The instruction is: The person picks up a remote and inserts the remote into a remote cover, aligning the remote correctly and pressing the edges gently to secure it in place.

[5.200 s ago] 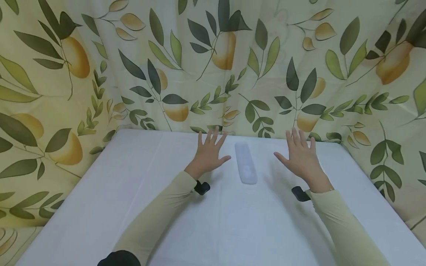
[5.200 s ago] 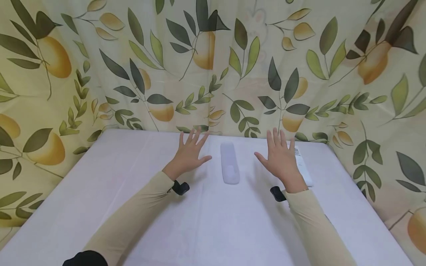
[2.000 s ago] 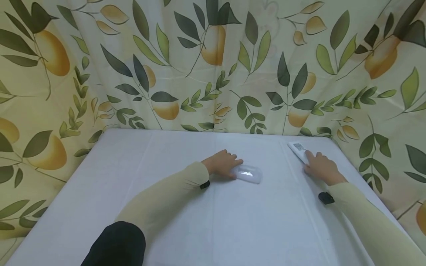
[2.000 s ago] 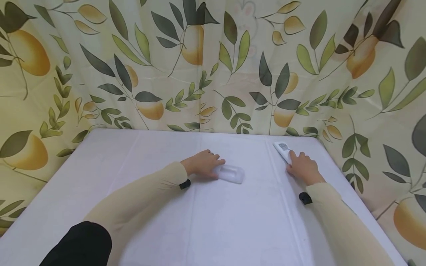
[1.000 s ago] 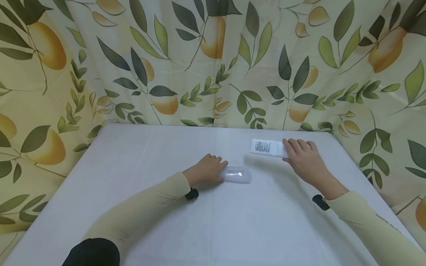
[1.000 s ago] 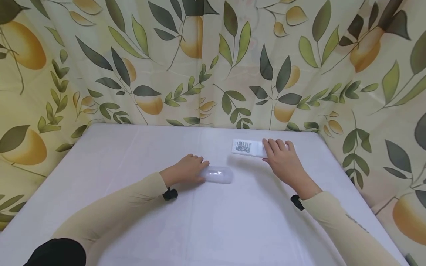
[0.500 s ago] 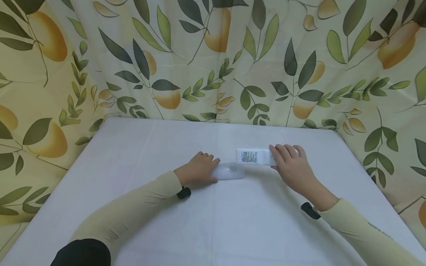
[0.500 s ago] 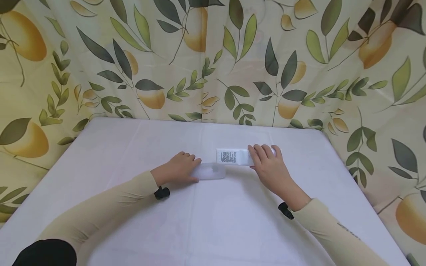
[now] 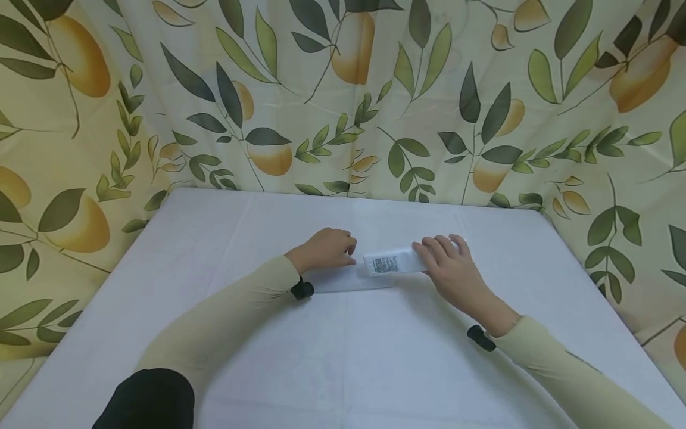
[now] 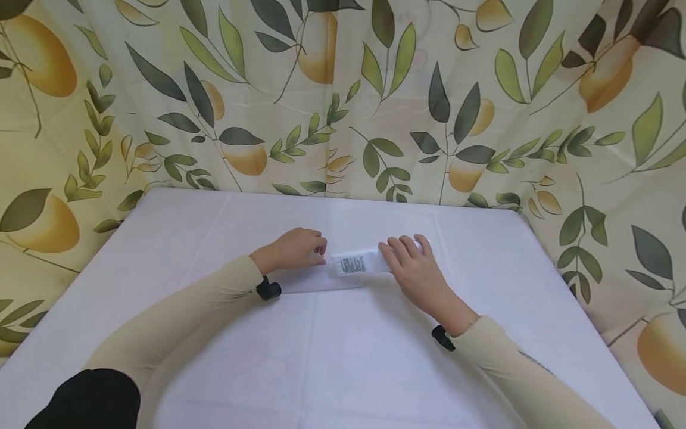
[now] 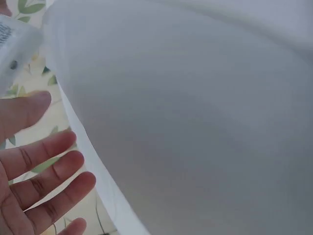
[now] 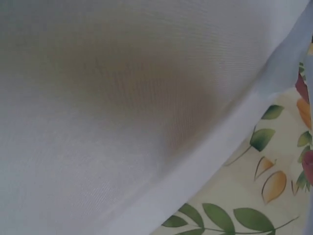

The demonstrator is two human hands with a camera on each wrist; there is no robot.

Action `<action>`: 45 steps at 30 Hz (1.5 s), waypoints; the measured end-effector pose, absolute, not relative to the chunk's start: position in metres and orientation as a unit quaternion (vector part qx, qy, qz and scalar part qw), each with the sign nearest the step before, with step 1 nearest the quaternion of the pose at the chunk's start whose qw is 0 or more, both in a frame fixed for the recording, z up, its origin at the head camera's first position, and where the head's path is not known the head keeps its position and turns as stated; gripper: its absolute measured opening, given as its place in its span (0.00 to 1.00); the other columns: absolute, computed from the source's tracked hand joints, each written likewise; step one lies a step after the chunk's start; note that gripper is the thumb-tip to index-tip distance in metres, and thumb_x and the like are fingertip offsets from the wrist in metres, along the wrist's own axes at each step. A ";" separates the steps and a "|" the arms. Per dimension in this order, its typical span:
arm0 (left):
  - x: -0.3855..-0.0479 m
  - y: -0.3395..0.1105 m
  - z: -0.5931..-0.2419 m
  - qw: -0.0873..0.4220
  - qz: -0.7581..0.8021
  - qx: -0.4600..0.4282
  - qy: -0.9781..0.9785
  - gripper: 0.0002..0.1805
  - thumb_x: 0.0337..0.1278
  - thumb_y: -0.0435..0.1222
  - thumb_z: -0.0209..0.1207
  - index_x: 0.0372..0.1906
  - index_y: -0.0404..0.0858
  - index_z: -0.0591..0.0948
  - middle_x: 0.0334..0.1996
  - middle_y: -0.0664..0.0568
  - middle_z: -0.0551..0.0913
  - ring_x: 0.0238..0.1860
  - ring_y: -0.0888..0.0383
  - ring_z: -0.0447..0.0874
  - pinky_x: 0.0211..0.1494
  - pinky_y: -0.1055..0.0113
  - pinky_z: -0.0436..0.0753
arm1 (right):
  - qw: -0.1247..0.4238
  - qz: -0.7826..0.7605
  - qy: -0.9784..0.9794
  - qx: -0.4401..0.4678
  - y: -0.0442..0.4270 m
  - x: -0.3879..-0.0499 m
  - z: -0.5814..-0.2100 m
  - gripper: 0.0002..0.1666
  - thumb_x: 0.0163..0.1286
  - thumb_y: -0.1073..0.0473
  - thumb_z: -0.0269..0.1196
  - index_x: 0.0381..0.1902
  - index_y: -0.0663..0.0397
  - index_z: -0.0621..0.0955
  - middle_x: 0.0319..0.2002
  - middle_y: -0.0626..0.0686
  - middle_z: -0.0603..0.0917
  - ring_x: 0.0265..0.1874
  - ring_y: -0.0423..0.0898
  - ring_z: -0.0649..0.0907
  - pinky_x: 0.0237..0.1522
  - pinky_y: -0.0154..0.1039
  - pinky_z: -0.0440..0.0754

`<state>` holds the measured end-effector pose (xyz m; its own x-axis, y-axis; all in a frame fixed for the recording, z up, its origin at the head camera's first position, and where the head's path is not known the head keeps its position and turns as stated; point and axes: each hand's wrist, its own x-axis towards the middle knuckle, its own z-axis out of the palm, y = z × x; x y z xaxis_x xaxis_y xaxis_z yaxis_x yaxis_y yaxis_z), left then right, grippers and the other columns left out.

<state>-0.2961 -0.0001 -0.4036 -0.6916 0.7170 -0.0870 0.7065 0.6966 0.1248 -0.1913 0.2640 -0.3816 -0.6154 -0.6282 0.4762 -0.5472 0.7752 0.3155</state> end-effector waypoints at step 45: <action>-0.289 0.011 -0.398 0.054 0.180 0.385 0.904 0.07 0.57 0.41 0.61 0.26 0.44 0.80 0.25 0.58 0.81 0.29 0.63 0.73 0.37 0.70 0.71 | 0.225 -0.091 -0.900 0.363 0.256 -0.207 -0.382 0.38 0.40 0.61 0.78 0.53 0.54 0.77 0.46 0.58 0.81 0.47 0.57 0.79 0.49 0.55 0.73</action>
<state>-0.2890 0.0114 -0.3983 -0.6981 0.7148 0.0414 0.6762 0.6392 0.3664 -0.2073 0.2564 -0.3816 -0.6357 -0.6939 0.3383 -0.6126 0.7201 0.3259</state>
